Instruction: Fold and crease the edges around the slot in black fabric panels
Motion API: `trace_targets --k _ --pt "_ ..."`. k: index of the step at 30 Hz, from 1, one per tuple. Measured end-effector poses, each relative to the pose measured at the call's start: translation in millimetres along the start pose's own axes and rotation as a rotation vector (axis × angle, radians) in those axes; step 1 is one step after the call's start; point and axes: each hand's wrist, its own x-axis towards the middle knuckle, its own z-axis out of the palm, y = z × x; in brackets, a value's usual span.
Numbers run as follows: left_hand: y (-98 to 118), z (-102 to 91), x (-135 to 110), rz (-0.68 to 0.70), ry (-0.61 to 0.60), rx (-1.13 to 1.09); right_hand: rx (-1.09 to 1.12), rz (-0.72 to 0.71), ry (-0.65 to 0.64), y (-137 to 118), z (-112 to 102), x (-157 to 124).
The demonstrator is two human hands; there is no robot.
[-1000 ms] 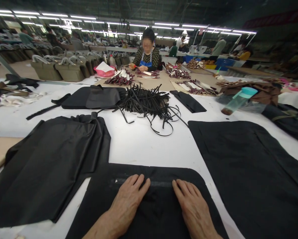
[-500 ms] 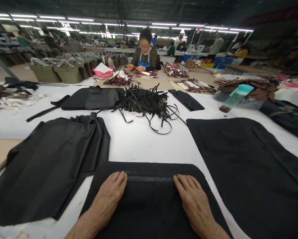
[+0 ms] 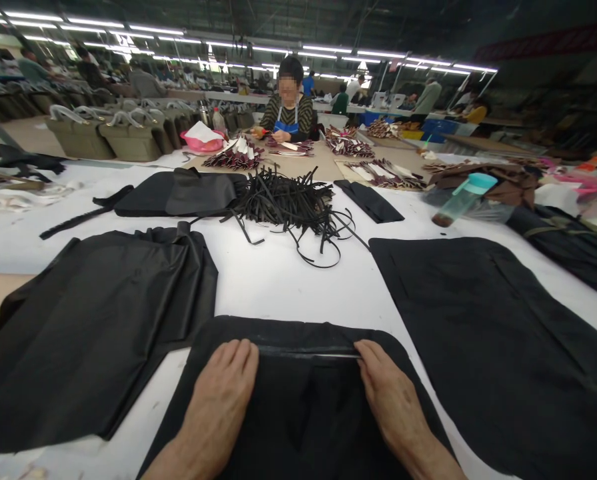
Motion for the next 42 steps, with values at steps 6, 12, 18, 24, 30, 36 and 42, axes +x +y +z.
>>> trace_targets --k 6,12,18,24,30,36,42 --pt "33 27.9 5 0.307 0.001 -0.135 -0.169 -0.274 0.005 -10 0 -1" --pt "27 47.2 -9 0.253 0.072 -0.093 0.037 -0.133 0.043 3 5 -4" --pt "28 30.1 -5 0.192 0.103 -0.149 0.034 -0.118 0.090 -12 -3 0" --pt "44 33.8 10 0.386 0.081 -0.192 0.111 -0.320 0.008 -56 0 -1" --pt "49 51.6 10 0.365 0.100 -0.141 0.035 -0.407 -0.023 -57 13 -2" --pt "46 48.9 9 0.375 0.133 -0.124 0.061 -0.400 -0.063 -54 10 2" --pt "40 47.2 2 0.420 0.236 -0.118 0.087 -0.385 -0.031 -43 5 -2"
